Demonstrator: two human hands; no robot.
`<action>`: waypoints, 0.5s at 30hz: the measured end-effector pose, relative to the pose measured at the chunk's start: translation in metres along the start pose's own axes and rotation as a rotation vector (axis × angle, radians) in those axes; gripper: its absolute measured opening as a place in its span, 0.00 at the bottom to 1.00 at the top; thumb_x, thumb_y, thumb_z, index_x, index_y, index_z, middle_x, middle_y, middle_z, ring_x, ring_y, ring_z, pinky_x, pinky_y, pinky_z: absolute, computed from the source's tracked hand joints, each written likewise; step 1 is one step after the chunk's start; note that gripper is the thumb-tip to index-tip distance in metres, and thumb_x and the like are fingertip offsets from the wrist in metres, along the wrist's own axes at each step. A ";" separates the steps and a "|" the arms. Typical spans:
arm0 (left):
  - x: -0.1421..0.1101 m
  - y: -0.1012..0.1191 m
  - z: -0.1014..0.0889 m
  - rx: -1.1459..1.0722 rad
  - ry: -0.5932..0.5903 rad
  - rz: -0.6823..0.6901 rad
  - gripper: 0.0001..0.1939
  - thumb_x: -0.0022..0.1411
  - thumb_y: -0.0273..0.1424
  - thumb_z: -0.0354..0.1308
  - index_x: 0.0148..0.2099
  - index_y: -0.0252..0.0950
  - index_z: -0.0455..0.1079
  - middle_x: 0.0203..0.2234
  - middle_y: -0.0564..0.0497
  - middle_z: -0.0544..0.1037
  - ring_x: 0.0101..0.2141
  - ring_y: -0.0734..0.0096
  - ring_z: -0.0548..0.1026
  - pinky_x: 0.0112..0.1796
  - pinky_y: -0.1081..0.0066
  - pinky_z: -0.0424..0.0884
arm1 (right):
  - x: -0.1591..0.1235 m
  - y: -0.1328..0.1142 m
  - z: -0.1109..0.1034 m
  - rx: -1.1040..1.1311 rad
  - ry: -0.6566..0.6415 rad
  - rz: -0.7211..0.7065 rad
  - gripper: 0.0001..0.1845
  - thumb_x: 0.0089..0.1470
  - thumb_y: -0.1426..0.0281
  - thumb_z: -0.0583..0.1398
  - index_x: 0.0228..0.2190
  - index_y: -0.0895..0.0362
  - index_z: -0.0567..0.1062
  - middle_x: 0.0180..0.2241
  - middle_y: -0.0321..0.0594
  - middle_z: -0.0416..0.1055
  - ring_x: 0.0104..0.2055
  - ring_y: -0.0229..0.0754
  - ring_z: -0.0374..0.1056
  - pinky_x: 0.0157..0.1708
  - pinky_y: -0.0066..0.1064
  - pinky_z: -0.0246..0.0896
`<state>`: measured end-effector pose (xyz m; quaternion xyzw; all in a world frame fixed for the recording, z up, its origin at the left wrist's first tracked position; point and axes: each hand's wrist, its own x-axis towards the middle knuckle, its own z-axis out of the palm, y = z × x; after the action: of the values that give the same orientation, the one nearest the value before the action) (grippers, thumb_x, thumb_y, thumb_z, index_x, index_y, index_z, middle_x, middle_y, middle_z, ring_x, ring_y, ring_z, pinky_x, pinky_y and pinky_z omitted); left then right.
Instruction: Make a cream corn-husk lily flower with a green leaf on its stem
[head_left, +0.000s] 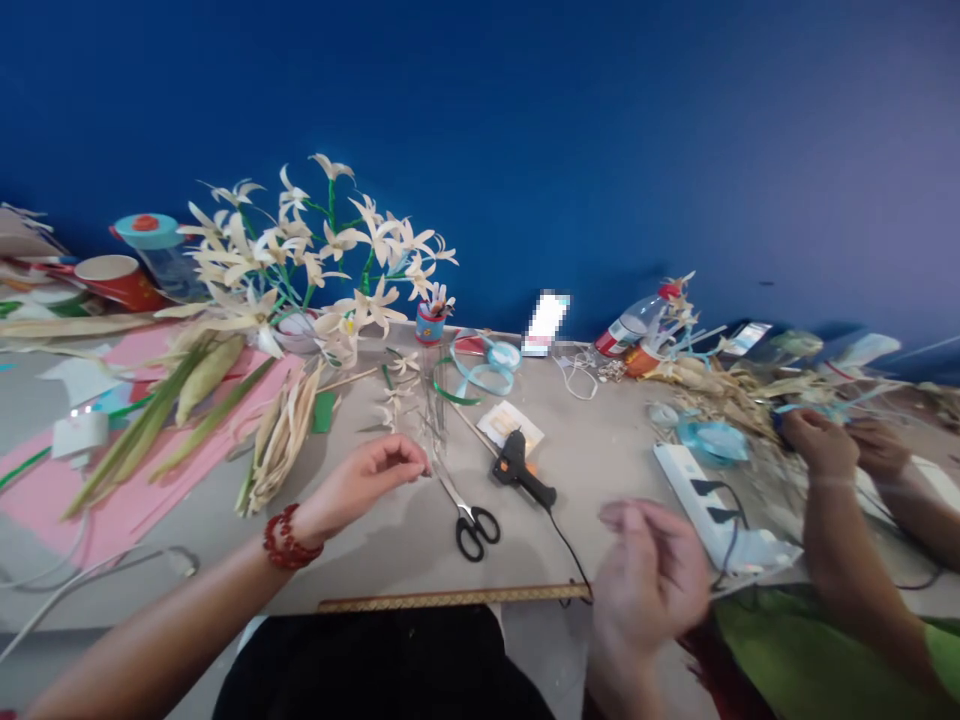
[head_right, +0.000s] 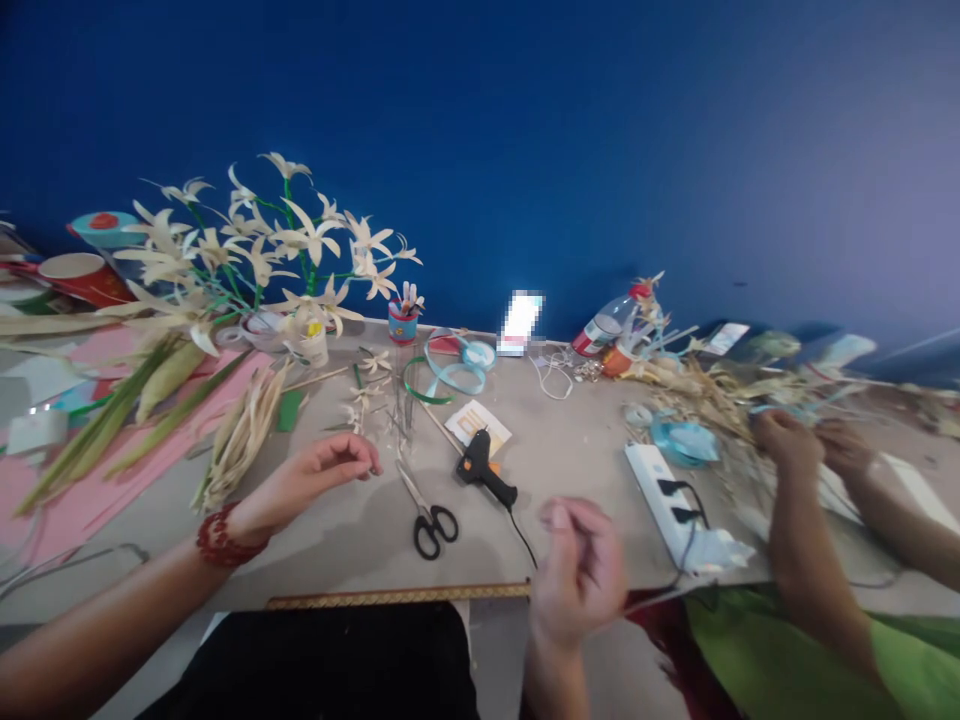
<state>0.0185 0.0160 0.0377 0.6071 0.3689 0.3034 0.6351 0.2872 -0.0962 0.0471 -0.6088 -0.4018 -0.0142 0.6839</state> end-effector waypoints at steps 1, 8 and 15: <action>-0.003 -0.002 -0.002 -0.015 0.001 -0.010 0.08 0.64 0.35 0.58 0.36 0.36 0.71 0.36 0.49 0.78 0.38 0.68 0.73 0.43 0.68 0.68 | -0.009 -0.002 0.012 0.081 -0.127 0.093 0.07 0.59 0.66 0.60 0.34 0.57 0.74 0.30 0.39 0.71 0.30 0.41 0.68 0.31 0.33 0.65; -0.021 -0.014 -0.010 -0.173 0.091 -0.103 0.09 0.62 0.36 0.61 0.37 0.34 0.71 0.34 0.48 0.76 0.38 0.66 0.74 0.42 0.68 0.70 | -0.066 -0.004 0.087 0.447 -0.863 0.589 0.10 0.59 0.61 0.60 0.40 0.54 0.74 0.36 0.40 0.73 0.32 0.39 0.71 0.34 0.31 0.69; -0.058 -0.007 -0.041 0.161 0.085 -0.046 0.09 0.65 0.36 0.56 0.38 0.36 0.71 0.33 0.50 0.77 0.36 0.67 0.74 0.40 0.70 0.69 | -0.072 -0.002 0.099 0.365 -0.895 0.473 0.10 0.58 0.62 0.62 0.38 0.53 0.76 0.32 0.37 0.73 0.32 0.39 0.69 0.34 0.30 0.67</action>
<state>-0.0477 -0.0106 0.0373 0.6342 0.4326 0.2837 0.5746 0.1850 -0.0474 0.0018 -0.5006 -0.5017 0.4712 0.5251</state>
